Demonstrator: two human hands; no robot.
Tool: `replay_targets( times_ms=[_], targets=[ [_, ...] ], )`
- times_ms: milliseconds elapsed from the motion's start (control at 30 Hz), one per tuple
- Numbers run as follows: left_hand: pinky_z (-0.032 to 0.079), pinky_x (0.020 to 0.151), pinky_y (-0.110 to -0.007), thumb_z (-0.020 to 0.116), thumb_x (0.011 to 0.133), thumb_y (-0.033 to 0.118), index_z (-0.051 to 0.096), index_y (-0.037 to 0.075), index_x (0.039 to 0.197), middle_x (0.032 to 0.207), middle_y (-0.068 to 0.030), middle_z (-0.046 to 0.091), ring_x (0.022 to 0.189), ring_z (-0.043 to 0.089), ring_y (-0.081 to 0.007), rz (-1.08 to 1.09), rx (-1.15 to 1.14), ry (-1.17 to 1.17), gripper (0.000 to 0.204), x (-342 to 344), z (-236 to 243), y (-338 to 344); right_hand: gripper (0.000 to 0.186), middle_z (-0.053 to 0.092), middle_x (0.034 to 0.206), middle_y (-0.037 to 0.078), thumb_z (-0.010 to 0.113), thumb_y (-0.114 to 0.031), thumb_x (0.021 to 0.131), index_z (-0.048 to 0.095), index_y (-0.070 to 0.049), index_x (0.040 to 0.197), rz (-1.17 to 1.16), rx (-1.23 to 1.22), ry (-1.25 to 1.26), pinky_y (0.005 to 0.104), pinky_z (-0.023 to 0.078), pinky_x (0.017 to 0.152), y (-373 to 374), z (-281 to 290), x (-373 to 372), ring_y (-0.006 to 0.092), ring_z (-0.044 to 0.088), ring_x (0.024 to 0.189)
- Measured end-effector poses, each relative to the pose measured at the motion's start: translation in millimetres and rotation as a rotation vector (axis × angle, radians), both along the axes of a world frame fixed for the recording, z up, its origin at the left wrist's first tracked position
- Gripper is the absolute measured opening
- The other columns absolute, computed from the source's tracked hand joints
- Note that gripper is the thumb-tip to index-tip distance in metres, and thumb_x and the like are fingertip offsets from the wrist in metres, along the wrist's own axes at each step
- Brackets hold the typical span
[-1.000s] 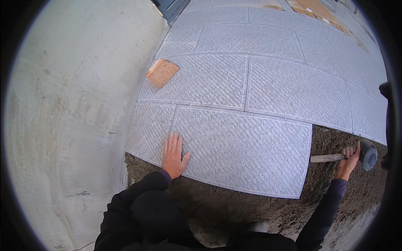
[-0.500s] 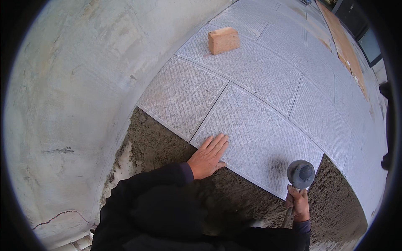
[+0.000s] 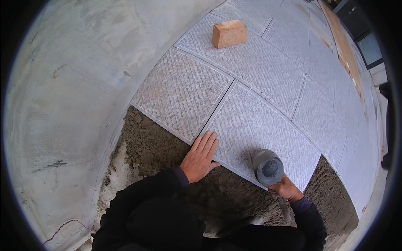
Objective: The person spreads cement on a floor using a trowel, then places a tile and taps it with a rubber mallet to level it. The person repeats this process for multiple tiles, ensuring they are aligned and secure.
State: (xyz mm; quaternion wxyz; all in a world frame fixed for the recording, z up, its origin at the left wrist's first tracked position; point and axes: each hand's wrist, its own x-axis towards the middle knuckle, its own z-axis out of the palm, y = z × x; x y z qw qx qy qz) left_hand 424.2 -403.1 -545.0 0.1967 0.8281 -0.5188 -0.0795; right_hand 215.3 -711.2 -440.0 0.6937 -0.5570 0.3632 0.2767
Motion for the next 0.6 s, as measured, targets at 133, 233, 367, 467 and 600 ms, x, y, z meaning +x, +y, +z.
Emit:
replay_targets(
  times_ms=[133,233,367,467,600],
  targets=[
    [0.023,0.13,-0.055,0.069,0.101,0.043,0.04,-0.01,0.156,0.168,-0.0278,0.033,0.161,0.024,-0.0434,0.0,-0.004,0.0,0.081,0.9,-0.1,-1.4,0.026,0.061,0.079,0.002,0.07,-0.006,0.099,0.063,0.001,0.123,0.023,0.017,-0.022,0.0292,0.04,0.051,11.1,-11.4,1.1,0.0096,0.05,0.06],
    [0.023,0.129,-0.056,0.07,0.101,0.042,0.041,-0.01,0.155,0.168,-0.028,0.033,0.16,0.025,-0.0433,0.005,0.003,-0.005,0.081,0.4,-0.1,-1.8,0.027,0.059,0.077,0.001,0.071,-0.009,0.101,0.061,-0.002,0.125,0.048,0.019,0.048,0.0287,0.039,0.051,18.4,-14.9,4.7,0.0093,0.049,0.059],
    [0.023,0.129,-0.058,0.071,0.1,0.042,0.042,-0.008,0.155,0.168,-0.0267,0.033,0.161,0.024,-0.0425,0.026,-0.018,-0.013,0.08,-3.6,-2.0,-1.7,0.022,0.052,0.07,-0.001,0.072,-0.011,0.102,0.059,-0.005,0.118,0.06,0.105,0.002,0.0292,0.036,0.049,21.3,-16.3,8.9,0.0096,0.044,0.055],
    [0.022,0.128,-0.062,0.07,0.1,0.042,0.043,-0.007,0.155,0.169,-0.0249,0.033,0.161,0.023,-0.0416,0.044,-0.004,-0.074,0.078,-7.1,-2.7,-2.2,0.018,0.047,0.066,-0.003,0.074,-0.012,0.102,0.059,-0.006,0.108,0.05,0.105,-0.017,0.0293,0.033,0.048,21.7,-17.3,9.4,0.0094,0.04,0.051],
    [0.021,0.127,-0.065,0.068,0.102,0.044,0.042,-0.006,0.156,0.17,-0.0238,0.032,0.162,0.021,-0.0411,0.046,0.039,-0.087,0.078,-9.5,-2.3,-2.5,0.017,0.044,0.064,-0.003,0.072,-0.018,0.104,0.061,-0.004,0.101,0.006,0.175,0.031,0.0309,0.035,0.047,23.6,-21.8,10.3,0.0094,0.041,0.051]
  ],
)
